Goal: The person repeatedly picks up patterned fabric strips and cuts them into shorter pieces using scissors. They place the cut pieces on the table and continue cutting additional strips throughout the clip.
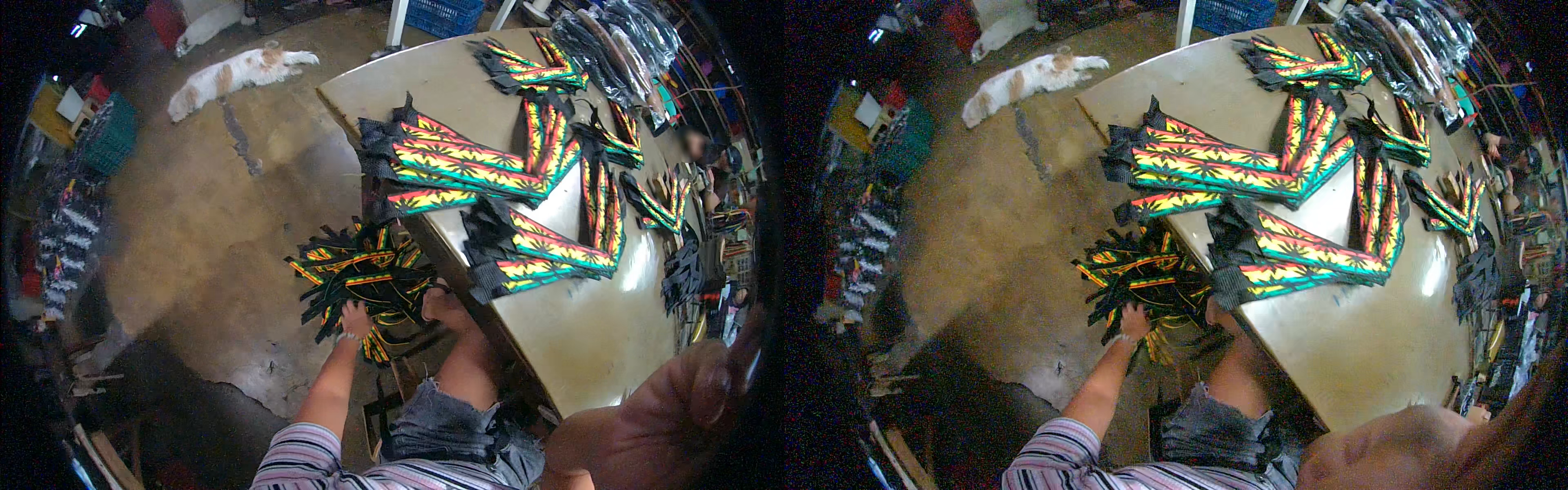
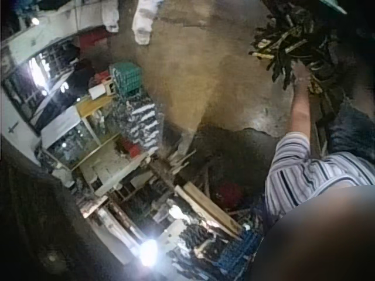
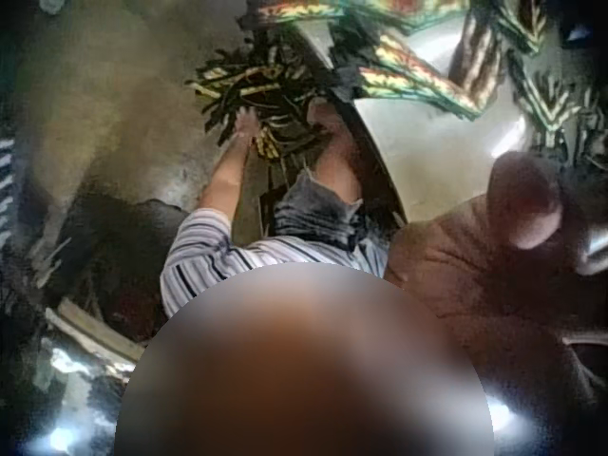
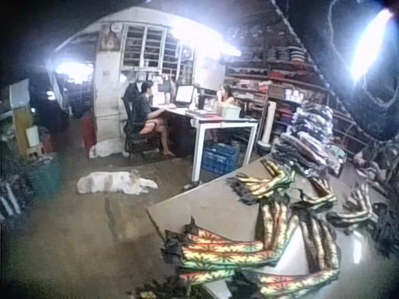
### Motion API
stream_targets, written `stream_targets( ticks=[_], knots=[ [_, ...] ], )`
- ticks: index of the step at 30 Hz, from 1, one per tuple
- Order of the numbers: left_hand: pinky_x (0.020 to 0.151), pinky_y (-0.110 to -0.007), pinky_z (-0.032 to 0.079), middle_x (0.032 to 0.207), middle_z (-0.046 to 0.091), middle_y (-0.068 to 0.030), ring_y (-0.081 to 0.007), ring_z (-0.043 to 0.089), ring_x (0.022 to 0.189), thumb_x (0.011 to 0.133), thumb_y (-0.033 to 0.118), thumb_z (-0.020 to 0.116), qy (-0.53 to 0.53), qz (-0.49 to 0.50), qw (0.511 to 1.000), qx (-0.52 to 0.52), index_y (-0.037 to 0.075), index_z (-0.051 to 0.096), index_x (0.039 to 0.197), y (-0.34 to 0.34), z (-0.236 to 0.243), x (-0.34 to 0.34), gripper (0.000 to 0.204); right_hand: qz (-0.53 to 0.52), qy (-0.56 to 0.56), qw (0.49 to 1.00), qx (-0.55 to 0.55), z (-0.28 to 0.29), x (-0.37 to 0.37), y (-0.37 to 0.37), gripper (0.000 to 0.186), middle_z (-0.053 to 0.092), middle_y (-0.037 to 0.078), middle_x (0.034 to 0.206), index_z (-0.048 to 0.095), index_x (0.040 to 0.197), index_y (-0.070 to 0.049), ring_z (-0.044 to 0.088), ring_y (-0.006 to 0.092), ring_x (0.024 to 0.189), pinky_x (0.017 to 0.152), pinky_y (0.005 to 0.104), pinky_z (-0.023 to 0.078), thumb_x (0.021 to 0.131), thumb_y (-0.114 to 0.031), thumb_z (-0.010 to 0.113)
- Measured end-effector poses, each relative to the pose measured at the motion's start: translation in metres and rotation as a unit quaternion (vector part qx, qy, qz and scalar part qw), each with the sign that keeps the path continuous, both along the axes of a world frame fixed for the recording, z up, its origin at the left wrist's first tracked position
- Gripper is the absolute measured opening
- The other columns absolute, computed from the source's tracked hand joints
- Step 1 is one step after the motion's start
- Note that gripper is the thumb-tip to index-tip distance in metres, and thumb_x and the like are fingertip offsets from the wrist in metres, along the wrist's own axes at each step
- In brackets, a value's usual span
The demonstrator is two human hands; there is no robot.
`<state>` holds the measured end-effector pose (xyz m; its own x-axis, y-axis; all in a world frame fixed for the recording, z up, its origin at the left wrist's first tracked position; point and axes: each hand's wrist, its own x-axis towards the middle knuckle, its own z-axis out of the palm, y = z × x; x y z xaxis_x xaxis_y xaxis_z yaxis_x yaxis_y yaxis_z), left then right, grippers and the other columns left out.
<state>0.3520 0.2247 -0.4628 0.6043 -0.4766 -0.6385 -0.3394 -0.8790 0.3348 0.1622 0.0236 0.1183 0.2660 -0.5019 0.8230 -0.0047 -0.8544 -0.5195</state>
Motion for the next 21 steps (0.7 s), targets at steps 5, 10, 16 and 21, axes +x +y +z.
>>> stream_targets(
  ticks=[5, 10, 16, 21],
  knots=[
    [0.109, -0.058, 0.027, 0.161, -0.002, -0.015, -0.0413, -0.007, 0.147, 0.091, 0.031, 0.06, -0.128, -0.23, 0.963, 0.053, 0.009, 0.063, 0.124, -0.088, -0.026, 0.071, 0.039, -0.042, 0.029, 0.999, 0.008, -0.012, 0.025, 0.002, 0.026, 0.063, 0.013, 0.088, 0.062, 0.109, 0.001, 0.061, 0.0181, 0.072, 0.063, 0.0277, 0.049, 0.091, -0.018, 0.061],
    [0.112, -0.06, 0.02, 0.162, -0.007, -0.0098, -0.0404, -0.015, 0.145, 0.089, 0.044, 0.062, -0.346, -0.269, 0.893, 0.1, 0.021, 0.045, 0.144, -0.128, -0.147, 0.112, 0.062, -0.07, 0.041, 0.997, 0.013, -0.021, 0.033, -0.003, 0.026, 0.062, 0.012, 0.087, 0.062, 0.109, 0.001, 0.06, 0.0176, 0.071, 0.061, 0.0275, 0.049, 0.091, -0.018, 0.061],
    [0.113, -0.058, 0.019, 0.161, 0.01, -0.0064, -0.0359, 0.004, 0.147, 0.084, 0.048, 0.067, -0.115, -0.262, 0.95, 0.123, 0.02, 0.045, 0.144, -0.109, -0.239, 0.116, 0.07, -0.085, 0.053, 0.995, 0.016, -0.032, 0.039, 0.002, 0.025, 0.062, 0.012, 0.086, 0.062, 0.108, 0.001, 0.059, 0.017, 0.07, 0.06, 0.0273, 0.048, 0.092, -0.018, 0.06],
    [0.102, -0.054, 0.024, 0.144, 0.016, -0.0064, -0.0329, 0.011, 0.131, 0.085, 0.052, 0.063, -0.005, -0.237, 0.968, 0.078, 0.018, 0.047, 0.137, -0.073, -0.197, 0.077, 0.065, -0.087, 0.059, 0.994, 0.021, -0.024, 0.033, 0.012, 0.025, 0.061, 0.012, 0.085, 0.061, 0.108, 0.0, 0.058, 0.0165, 0.068, 0.058, 0.0272, 0.048, 0.092, -0.018, 0.06]
  ],
)
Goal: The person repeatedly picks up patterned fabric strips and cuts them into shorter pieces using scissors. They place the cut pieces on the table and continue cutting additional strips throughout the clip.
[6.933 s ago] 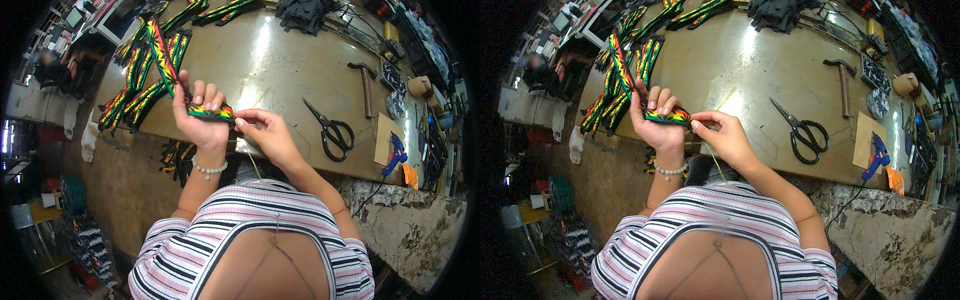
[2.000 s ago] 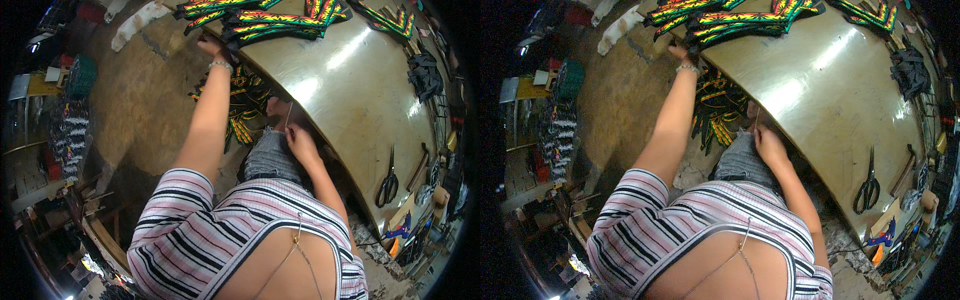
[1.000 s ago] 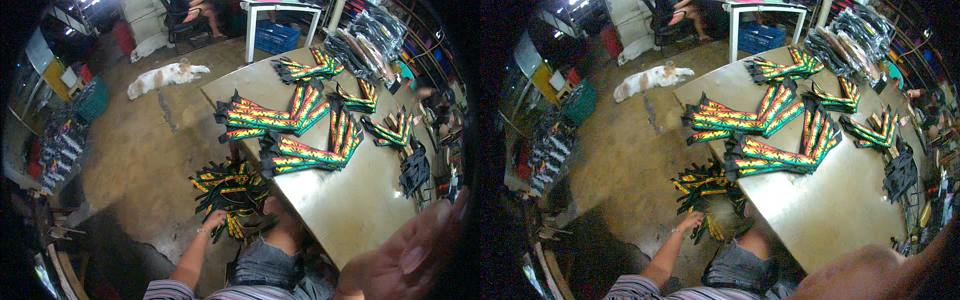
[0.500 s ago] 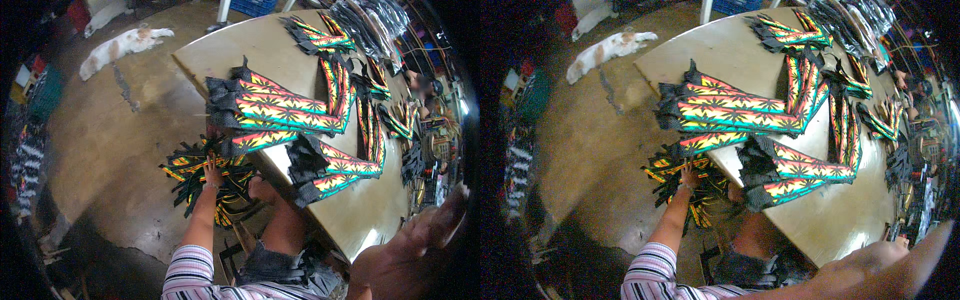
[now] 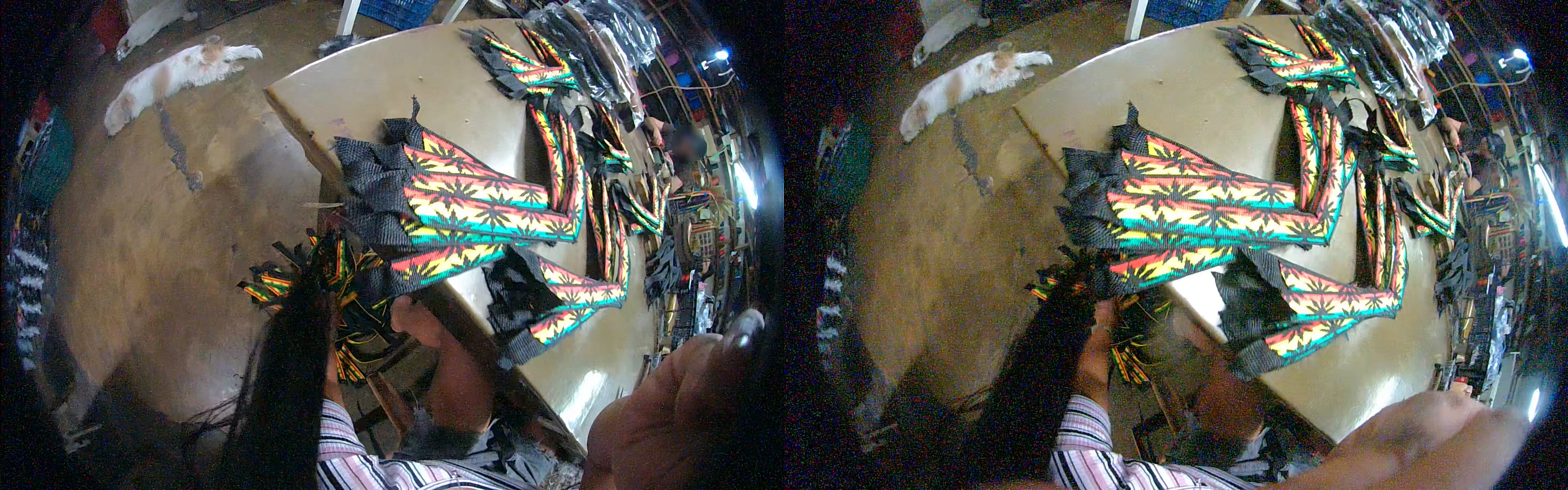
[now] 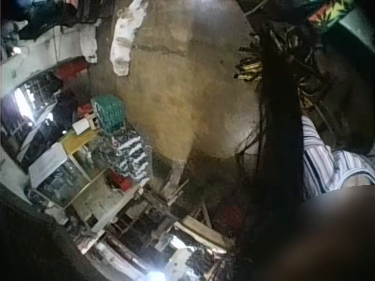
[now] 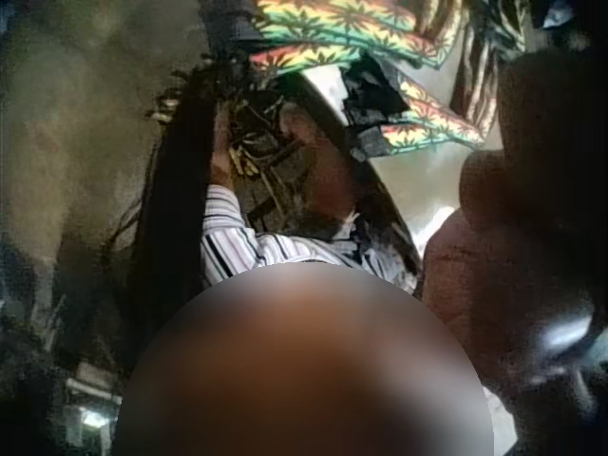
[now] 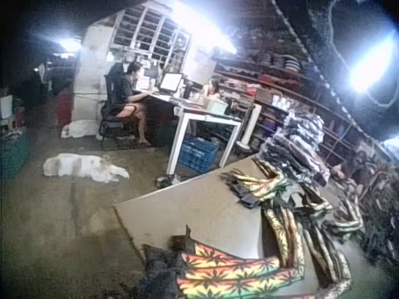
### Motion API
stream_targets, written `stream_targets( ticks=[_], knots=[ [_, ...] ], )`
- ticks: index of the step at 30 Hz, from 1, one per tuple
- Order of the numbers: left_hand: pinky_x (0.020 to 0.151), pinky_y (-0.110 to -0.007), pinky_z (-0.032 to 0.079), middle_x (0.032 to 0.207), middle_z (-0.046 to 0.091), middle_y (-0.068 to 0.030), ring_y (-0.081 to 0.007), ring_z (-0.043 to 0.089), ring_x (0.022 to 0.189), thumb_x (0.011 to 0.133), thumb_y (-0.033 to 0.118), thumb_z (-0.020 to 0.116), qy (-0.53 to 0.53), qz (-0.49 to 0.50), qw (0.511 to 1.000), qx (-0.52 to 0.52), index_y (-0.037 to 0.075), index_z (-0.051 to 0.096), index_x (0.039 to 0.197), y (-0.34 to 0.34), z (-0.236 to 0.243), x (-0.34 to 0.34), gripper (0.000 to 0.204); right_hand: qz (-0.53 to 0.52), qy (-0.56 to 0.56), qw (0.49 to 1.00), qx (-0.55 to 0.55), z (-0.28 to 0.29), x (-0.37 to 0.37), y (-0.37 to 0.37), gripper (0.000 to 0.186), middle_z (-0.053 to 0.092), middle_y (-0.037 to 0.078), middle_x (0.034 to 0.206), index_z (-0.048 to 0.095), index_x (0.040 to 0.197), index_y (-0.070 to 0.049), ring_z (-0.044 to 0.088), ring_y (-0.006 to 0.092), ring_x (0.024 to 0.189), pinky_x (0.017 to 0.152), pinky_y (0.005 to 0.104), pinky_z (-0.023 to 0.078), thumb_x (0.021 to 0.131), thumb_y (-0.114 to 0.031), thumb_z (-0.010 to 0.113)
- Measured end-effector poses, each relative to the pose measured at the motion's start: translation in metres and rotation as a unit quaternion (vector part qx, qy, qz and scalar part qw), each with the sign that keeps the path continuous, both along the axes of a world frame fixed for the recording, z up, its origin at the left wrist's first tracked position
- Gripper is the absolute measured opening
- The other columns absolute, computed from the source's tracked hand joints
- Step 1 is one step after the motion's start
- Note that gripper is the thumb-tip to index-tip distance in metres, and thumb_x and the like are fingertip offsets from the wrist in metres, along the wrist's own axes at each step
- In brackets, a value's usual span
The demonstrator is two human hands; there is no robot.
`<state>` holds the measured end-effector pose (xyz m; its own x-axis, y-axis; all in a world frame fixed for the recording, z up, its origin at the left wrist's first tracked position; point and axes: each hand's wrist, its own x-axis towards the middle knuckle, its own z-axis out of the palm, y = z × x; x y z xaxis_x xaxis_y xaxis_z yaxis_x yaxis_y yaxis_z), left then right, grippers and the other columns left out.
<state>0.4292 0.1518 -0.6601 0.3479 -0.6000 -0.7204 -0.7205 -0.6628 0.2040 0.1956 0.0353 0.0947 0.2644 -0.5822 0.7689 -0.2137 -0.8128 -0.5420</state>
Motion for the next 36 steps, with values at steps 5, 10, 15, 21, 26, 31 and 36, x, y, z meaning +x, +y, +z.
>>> stream_targets(
  ticks=[5, 10, 15, 21, 26, 31, 36],
  knots=[
    [0.091, -0.05, 0.028, 0.127, 0.023, -0.0063, -0.0299, 0.019, 0.114, 0.085, 0.056, 0.059, 0.099, 0.08, 0.989, -0.075, 0.015, 0.05, 0.13, 0.049, 0.08, -0.077, 0.062, 0.015, -0.017, 1.0, -0.011, 0.022, -0.018, 0.019, 0.024, 0.06, 0.012, 0.085, 0.061, 0.108, 0.0, 0.057, 0.016, 0.067, 0.057, 0.027, 0.047, 0.092, -0.018, 0.059],
    [0.081, -0.046, 0.033, 0.11, 0.03, -0.0062, -0.0269, 0.026, 0.098, 0.086, 0.06, 0.055, 0.217, 0.162, 0.948, -0.167, 0.013, 0.052, 0.123, 0.085, 0.162, -0.152, 0.061, 0.039, -0.069, 0.995, -0.06, 0.068, -0.071, 0.044, 0.024, 0.06, 0.012, 0.084, 0.061, 0.107, 0.0, 0.056, 0.0155, 0.066, 0.055, 0.0269, 0.046, 0.093, -0.018, 0.059],
    [0.07, -0.042, 0.037, 0.093, 0.036, -0.0061, -0.0238, 0.033, 0.082, 0.086, 0.064, 0.051, 0.291, 0.225, 0.904, -0.219, 0.01, 0.054, 0.116, 0.061, 0.241, -0.169, 0.062, 0.049, -0.17, 0.973, -0.146, 0.131, -0.175, 0.073, 0.023, 0.059, 0.011, 0.083, 0.061, 0.107, 0.0, 0.056, 0.015, 0.065, 0.054, 0.0267, 0.046, 0.093, -0.018, 0.058],
    [0.057, -0.037, 0.043, 0.073, 0.044, -0.006, -0.0202, 0.041, 0.062, 0.087, 0.069, 0.047, 0.367, 0.365, 0.837, -0.175, 0.007, 0.057, 0.108, 0.083, 0.262, -0.175, 0.066, 0.056, -0.264, 0.938, -0.218, 0.16, -0.318, 0.103, 0.023, 0.058, 0.011, 0.082, 0.06, 0.106, 0.0, 0.055, 0.0143, 0.063, 0.052, 0.0265, 0.045, 0.093, -0.018, 0.058],
    [0.049, -0.035, 0.047, 0.05, 0.034, -0.0002, -0.0156, 0.039, 0.042, 0.091, 0.057, 0.05, 0.311, 0.647, 0.691, -0.087, 0.012, 0.054, 0.087, 0.155, 0.228, -0.182, 0.046, 0.099, -0.273, 0.924, -0.248, 0.134, -0.381, 0.119, 0.022, 0.058, 0.011, 0.081, 0.06, 0.106, 0.0, 0.054, 0.0138, 0.062, 0.051, 0.0263, 0.045, 0.093, -0.018, 0.057],
    [0.05, -0.035, 0.047, 0.049, 0.033, 0.0006, -0.0132, 0.035, 0.042, 0.09, 0.045, 0.053, 0.323, 0.619, 0.716, -0.032, 0.016, 0.045, 0.071, 0.149, 0.242, -0.165, 0.036, 0.107, -0.284, 0.911, -0.28, 0.12, -0.394, 0.137, 0.022, 0.057, 0.011, 0.081, 0.06, 0.105, 0.0, 0.053, 0.0133, 0.061, 0.05, 0.0262, 0.044, 0.094, -0.018, 0.057],
    [0.042, -0.035, 0.044, 0.049, 0.032, 0.0009, -0.0131, 0.035, 0.042, 0.089, 0.045, 0.052, 0.327, 0.546, 0.77, -0.036, 0.016, 0.042, 0.065, 0.104, 0.273, -0.177, 0.039, 0.089, -0.285, 0.909, -0.291, 0.113, -0.388, 0.149, 0.022, 0.057, 0.01, 0.08, 0.06, 0.105, 0.0, 0.052, 0.0128, 0.06, 0.048, 0.026, 0.044, 0.094, -0.018, 0.056]
  ],
)
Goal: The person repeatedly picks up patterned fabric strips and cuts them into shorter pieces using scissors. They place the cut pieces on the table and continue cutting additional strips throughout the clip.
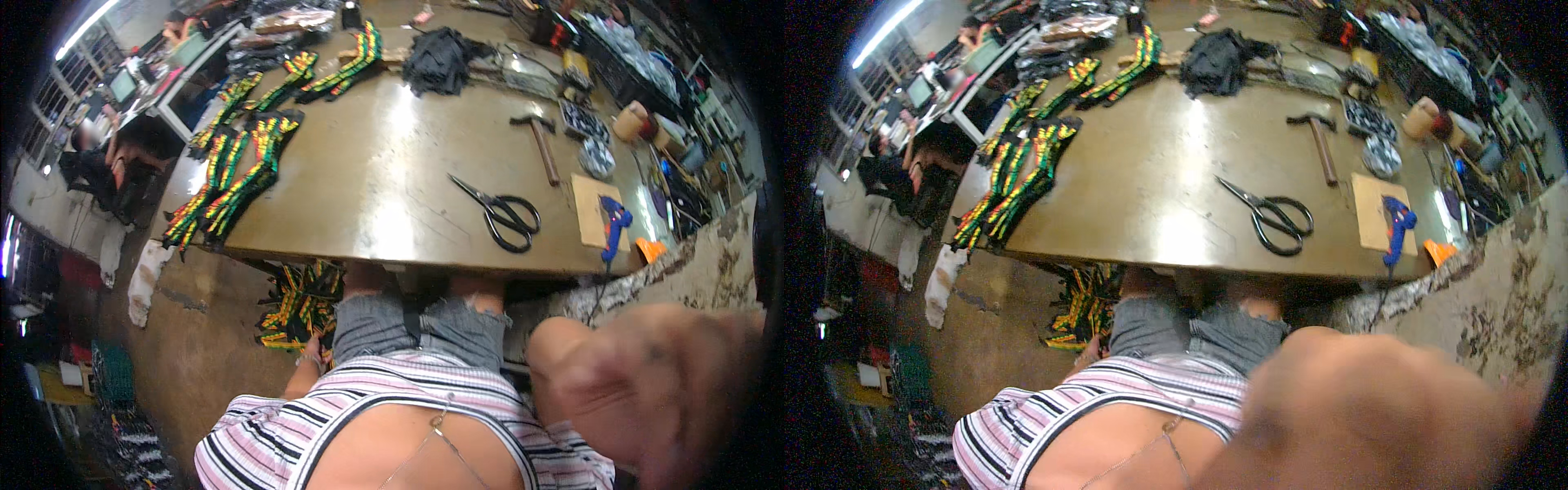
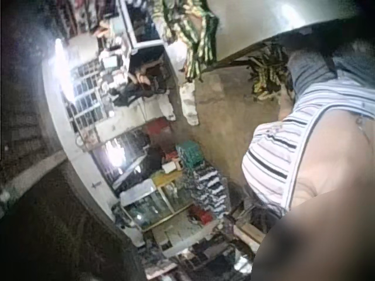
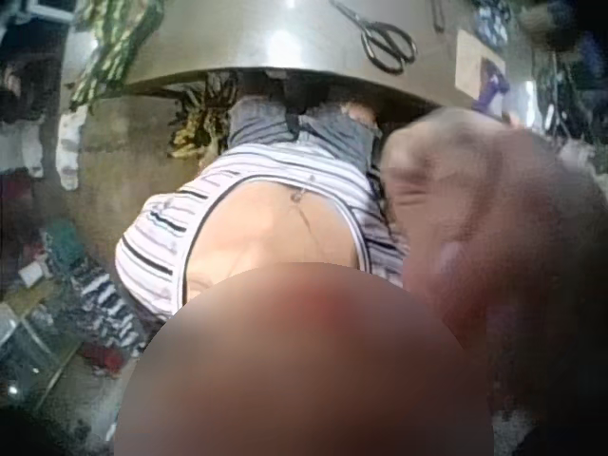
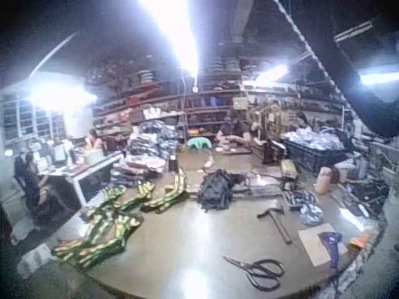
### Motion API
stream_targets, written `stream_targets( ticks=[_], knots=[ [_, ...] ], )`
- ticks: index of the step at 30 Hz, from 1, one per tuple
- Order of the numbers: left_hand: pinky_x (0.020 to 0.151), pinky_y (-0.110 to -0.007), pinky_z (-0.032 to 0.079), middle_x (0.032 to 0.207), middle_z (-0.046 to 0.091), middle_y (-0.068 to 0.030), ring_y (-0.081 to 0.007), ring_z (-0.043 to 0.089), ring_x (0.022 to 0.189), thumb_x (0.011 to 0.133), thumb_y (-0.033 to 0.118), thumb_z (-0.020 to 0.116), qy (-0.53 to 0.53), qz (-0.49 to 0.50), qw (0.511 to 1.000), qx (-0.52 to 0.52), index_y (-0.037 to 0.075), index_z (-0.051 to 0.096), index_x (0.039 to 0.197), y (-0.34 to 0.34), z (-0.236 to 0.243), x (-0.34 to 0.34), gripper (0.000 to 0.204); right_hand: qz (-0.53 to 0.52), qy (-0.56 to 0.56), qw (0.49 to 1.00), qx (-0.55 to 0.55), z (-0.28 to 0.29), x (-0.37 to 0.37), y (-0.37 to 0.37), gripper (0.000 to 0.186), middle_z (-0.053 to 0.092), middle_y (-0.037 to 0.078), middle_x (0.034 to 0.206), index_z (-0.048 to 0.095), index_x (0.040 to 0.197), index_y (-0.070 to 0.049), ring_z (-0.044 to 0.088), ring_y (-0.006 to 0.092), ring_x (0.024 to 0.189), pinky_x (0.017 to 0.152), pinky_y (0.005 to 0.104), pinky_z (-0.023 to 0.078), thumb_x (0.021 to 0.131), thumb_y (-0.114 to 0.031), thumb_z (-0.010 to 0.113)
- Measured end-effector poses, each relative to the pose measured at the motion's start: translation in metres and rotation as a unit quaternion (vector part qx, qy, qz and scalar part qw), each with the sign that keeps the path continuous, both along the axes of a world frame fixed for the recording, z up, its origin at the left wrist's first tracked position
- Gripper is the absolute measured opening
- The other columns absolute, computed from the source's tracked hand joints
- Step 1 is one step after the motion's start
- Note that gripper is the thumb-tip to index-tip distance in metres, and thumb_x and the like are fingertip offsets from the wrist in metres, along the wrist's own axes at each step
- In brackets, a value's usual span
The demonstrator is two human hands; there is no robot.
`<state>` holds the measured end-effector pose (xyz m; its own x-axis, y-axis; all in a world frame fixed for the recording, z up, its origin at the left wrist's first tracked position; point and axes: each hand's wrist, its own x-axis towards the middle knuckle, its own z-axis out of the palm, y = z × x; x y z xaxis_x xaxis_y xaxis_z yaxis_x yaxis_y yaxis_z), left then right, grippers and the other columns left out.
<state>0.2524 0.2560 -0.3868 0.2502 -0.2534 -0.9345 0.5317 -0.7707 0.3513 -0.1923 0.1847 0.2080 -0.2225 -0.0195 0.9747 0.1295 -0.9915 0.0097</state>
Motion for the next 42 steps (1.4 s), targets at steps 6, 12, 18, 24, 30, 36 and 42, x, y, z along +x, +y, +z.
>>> stream_targets(
  ticks=[6, 12, 18, 24, 30, 36, 42],
  knots=[
    [0.039, -0.033, 0.041, 0.051, 0.039, 0.0005, -0.015, 0.039, 0.043, 0.087, 0.049, 0.052, 0.005, -0.025, 0.999, -0.023, 0.015, 0.043, 0.065, -0.018, 0.001, -0.021, 0.042, -0.003, 0.005, 1.0, -0.001, -0.008, 0.011, -0.005, 0.021, 0.056, 0.01, 0.079, 0.059, 0.104, -0.001, 0.051, 0.0122, 0.058, 0.047, 0.0258, 0.043, 0.094, -0.019, 0.056],
    [0.04, -0.035, 0.042, 0.048, 0.039, 0.0011, -0.015, 0.039, 0.043, 0.087, 0.05, 0.053, 0.059, -0.042, 0.997, 0.003, 0.016, 0.045, 0.064, 0.018, 0.002, -0.014, 0.043, 0.009, 0.009, 1.0, 0.004, -0.01, 0.017, -0.023, 0.021, 0.055, 0.01, 0.078, 0.059, 0.104, -0.001, 0.05, 0.0116, 0.057, 0.045, 0.0256, 0.042, 0.095, -0.019, 0.055],
    [0.041, -0.034, 0.041, 0.053, 0.041, 0.0011, -0.015, 0.041, 0.046, 0.084, 0.049, 0.055, -0.013, 0.029, 0.999, 0.028, 0.016, 0.05, 0.068, 0.031, 0.014, -0.019, 0.038, 0.023, 0.006, 0.998, 0.059, -0.025, 0.013, -0.037, 0.02, 0.055, 0.01, 0.077, 0.059, 0.103, -0.001, 0.049, 0.011, 0.055, 0.043, 0.0254, 0.042, 0.095, -0.019, 0.054],
    [0.063, -0.035, 0.041, 0.078, 0.063, -0.0068, -0.0173, 0.055, 0.068, 0.088, 0.044, 0.057, -0.287, -0.143, 0.946, -0.05, -0.005, 0.065, 0.086, 0.028, 0.149, 0.029, 0.051, 0.023, 0.028, 0.904, 0.426, -0.077, 0.031, -0.082, 0.02, 0.054, 0.009, 0.077, 0.059, 0.103, -0.001, 0.048, 0.0104, 0.054, 0.042, 0.0252, 0.041, 0.095, -0.019, 0.054],
    [0.057, -0.025, 0.037, 0.071, 0.055, 0.0053, -0.0057, 0.047, 0.063, 0.086, 0.019, 0.055, -0.301, -0.151, 0.911, -0.239, 0.004, 0.059, 0.077, 0.006, 0.371, 0.023, 0.019, -0.018, 0.008, 0.925, 0.38, -0.073, 0.032, -0.095, 0.016, 0.053, 0.009, 0.082, 0.057, 0.101, -0.001, 0.048, 0.011, 0.057, 0.044, 0.0233, 0.038, 0.092, -0.015, 0.058],
    [0.062, -0.023, 0.039, 0.074, 0.055, 0.0058, -0.0044, 0.047, 0.071, 0.084, 0.011, 0.065, -0.219, -0.383, 0.84, -0.315, -0.004, 0.063, 0.087, -0.03, 0.443, -0.028, 0.016, 0.0, -0.008, 0.983, 0.185, -0.025, -0.012, -0.094, 0.016, 0.055, 0.008, 0.081, 0.057, 0.098, -0.003, 0.05, 0.0132, 0.059, 0.048, 0.0249, 0.04, 0.092, -0.017, 0.058],
    [0.057, -0.03, 0.043, 0.067, 0.056, -0.0037, -0.0096, 0.05, 0.065, 0.081, 0.018, 0.065, -0.216, -0.624, 0.683, -0.313, 0.0, 0.062, 0.084, -0.067, 0.403, -0.064, 0.018, 0.011, -0.01, 0.985, 0.171, -0.037, -0.016, -0.097, 0.016, 0.057, 0.008, 0.079, 0.057, 0.095, -0.004, 0.053, 0.0154, 0.06, 0.052, 0.0265, 0.042, 0.091, -0.02, 0.059]
  ],
)
